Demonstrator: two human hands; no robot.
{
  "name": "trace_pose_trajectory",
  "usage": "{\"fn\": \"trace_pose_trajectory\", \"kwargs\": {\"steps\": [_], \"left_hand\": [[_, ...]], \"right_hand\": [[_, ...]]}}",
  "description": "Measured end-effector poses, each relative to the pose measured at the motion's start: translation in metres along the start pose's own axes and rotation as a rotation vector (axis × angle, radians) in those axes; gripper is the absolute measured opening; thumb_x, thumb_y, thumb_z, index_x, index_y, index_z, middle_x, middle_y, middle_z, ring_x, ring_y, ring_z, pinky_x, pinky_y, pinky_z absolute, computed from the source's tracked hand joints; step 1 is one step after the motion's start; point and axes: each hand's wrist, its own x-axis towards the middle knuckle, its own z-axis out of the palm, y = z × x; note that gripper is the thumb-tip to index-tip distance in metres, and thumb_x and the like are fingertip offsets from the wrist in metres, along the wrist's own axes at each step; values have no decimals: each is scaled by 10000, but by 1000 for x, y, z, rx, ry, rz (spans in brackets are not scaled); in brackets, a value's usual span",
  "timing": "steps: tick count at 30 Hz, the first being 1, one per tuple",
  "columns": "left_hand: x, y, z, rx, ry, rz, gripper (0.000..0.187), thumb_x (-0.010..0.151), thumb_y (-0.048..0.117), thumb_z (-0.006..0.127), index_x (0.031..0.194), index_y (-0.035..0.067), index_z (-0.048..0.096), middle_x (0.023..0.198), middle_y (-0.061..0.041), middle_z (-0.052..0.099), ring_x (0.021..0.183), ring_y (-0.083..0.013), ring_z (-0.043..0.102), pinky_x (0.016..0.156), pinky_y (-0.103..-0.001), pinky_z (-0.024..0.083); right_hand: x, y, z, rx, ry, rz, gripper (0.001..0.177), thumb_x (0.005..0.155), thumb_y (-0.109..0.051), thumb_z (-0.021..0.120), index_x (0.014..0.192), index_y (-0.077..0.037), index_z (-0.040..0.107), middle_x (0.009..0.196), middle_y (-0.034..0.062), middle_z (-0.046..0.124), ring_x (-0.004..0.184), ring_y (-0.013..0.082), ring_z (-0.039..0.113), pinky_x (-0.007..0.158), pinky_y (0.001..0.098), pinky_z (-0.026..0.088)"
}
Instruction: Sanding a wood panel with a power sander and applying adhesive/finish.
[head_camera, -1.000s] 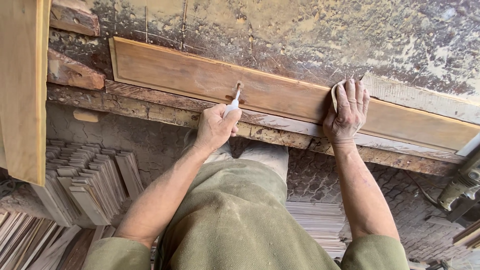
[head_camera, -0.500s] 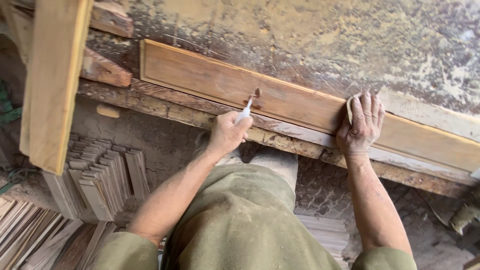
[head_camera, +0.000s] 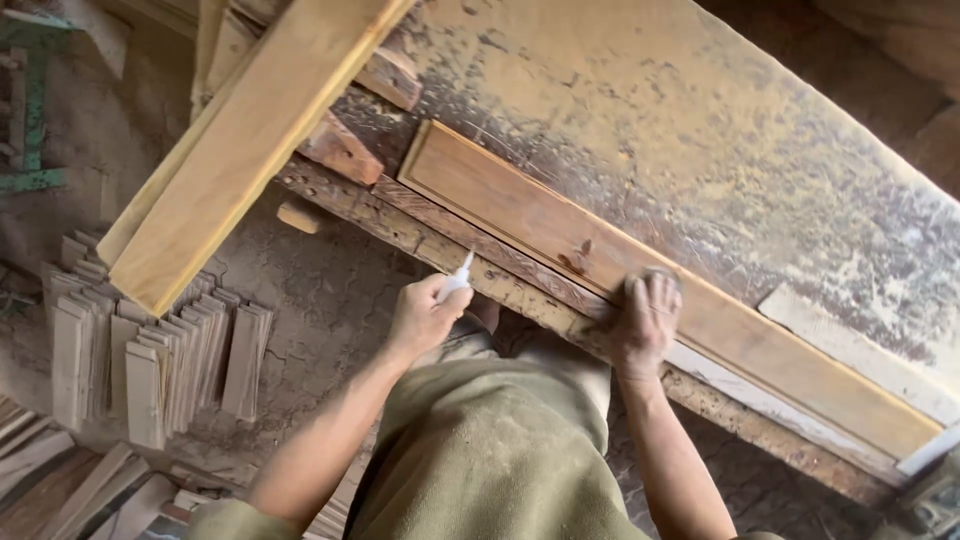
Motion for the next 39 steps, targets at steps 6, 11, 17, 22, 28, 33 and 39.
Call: {"fn": "trace_pose_trajectory", "kwargs": {"steps": [6,11,17,22,28,33,39], "left_hand": [[10,-6,-41,-205,250,56,343,957,384,669,857,56,679,723,-6,719,648,-90,706,546,-263,582],[8,18,-45,-239,281,148,287,971,306,704,910,25,701,745,-22,724,677,-74,673,596,-254,539],[18,31,-7,-181,143,214,288,971,290,724,884,16,700,735,-7,711,678,-58,637,613,-258,513],[7,38,-4,-89,78,216,289,944,323,735,881,41,717,721,-2,694,665,-65,619,582,-279,497],[-19,43,-3,-102,81,268,221,998,223,725,996,2,722,835,-12,723,762,-56,647,702,-249,531],[-21,53,4,-208,68,218,191,1028,178,723,1071,-7,705,934,-30,741,831,-67,686,809,-230,557],[-1,80,73,113,-68,351,234,997,266,711,979,35,743,818,-19,733,736,-74,673,661,-259,538]], "right_hand": [[88,-98,96,127,-280,-366,495,882,28,593,1374,-14,637,1444,185,583,1413,337,513,1225,510,379],[77,-88,105,154,-298,-340,475,908,-58,618,1382,-34,616,1486,190,557,1436,370,476,1237,540,319],[-14,22,-12,41,-264,-26,543,795,-7,692,1334,-32,636,1445,218,577,1400,397,503,1210,535,354],[-39,28,-5,-34,-112,184,633,728,-82,760,1330,19,590,1421,301,527,1355,487,464,1137,588,329],[34,-76,79,28,-474,-60,786,786,-87,660,1541,-74,441,1581,164,400,1482,389,342,1231,577,274],[13,-71,97,318,-366,-64,641,970,-144,573,1582,-107,386,1700,104,299,1637,291,227,1390,507,144],[-31,56,-29,178,20,54,427,879,22,651,1292,-77,610,1395,140,587,1334,323,545,1158,472,421]]}}
